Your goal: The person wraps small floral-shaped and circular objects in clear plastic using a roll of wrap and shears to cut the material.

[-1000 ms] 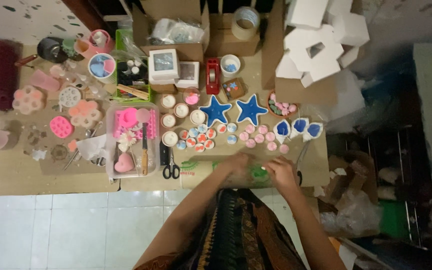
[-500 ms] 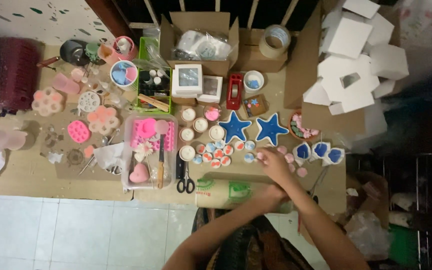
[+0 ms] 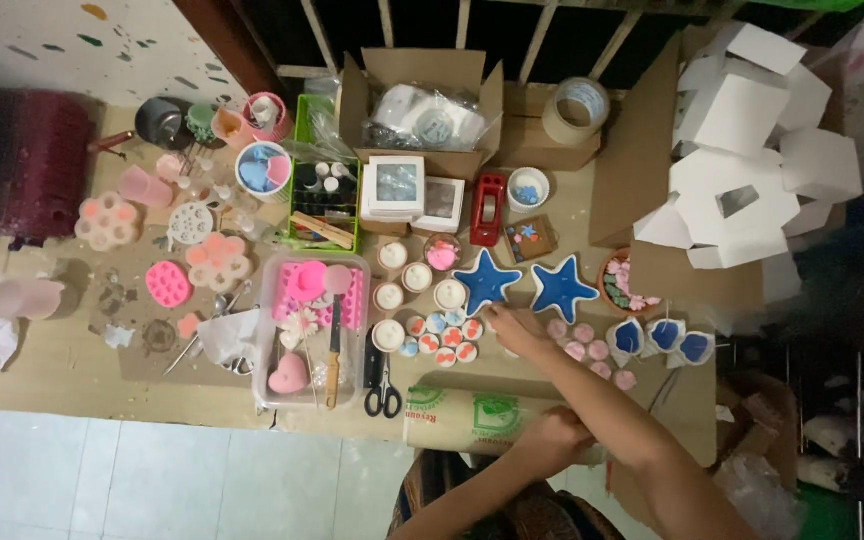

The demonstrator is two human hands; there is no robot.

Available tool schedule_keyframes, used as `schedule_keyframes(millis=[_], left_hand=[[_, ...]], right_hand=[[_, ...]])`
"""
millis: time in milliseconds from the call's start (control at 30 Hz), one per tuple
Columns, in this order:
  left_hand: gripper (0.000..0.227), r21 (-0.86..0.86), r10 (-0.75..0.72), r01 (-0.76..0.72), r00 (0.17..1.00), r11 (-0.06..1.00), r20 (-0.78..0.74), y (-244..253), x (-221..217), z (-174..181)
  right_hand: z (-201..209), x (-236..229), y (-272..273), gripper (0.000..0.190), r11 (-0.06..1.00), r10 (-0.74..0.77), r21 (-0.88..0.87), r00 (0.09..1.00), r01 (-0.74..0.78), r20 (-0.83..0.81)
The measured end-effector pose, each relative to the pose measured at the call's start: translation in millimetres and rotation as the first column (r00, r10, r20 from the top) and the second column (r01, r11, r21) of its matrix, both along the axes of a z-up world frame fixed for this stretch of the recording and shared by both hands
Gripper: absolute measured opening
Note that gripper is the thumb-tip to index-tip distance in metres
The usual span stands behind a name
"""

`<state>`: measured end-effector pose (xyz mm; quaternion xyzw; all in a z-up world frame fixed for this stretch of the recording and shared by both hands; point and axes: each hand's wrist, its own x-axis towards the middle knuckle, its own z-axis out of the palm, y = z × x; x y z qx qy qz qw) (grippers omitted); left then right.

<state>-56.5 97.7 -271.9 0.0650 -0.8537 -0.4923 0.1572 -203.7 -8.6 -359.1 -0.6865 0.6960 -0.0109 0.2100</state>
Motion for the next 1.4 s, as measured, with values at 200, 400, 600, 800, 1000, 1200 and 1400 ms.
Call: schedule_keyframes(millis=[200, 400, 600, 800, 1000, 1200, 1400], left_hand=[[0.025, -0.07, 0.054, -0.07, 0.976, 0.995, -0.212, -7.8, 1.4, 23.6], [0.012, -0.236, -0.107, 0.176, 0.955, 0.956, 0.278, -5.2, -9.9, 0.0], [0.01, -0.199, -0.254, 0.335, 0.904, 0.921, 0.345, -38.3, -46.6, 17.5], [0.021, -0.09, -0.409, 0.453, 0.86, 0.887, 0.305, -53.2, -81.8, -19.0], [0.019, -0.09, -0.431, 0.45, 0.885, 0.888, 0.175, -66.4, -90.1, -24.8], [0.018, -0.137, -0.406, 0.452, 0.873, 0.881, 0.269, -70.3, -89.2, -2.0], [0.019, -0.076, -0.418, 0.455, 0.863, 0.887, 0.282, -70.5, -90.2, 3.5]], right_hand=[[34.4, 2.8, 13.3, 0.049, 0.986, -0.011, -0.16, 0.986, 0.038, 0.165], [33.0, -33.4, 97.7, 0.047, 0.773, -0.401, 0.063, 0.411, 0.631, 0.819], [49.5, -39.0, 204.8, 0.029, 0.452, -0.537, 0.45, -0.169, 0.77, 0.827], [-56.9, -50.6, 261.3, 0.017, 0.607, -0.223, 0.488, -0.455, 0.627, 0.862], [-5.3, -36.2, 246.2, 0.033, 0.551, -0.348, 0.577, -0.462, 0.603, 0.816], [42.7, -18.7, 234.6, 0.031, 0.556, -0.477, 0.623, -0.403, 0.55, 0.781], [79.7, -6.9, 228.0, 0.028, 0.512, -0.583, 0.629, -0.302, 0.585, 0.754]])
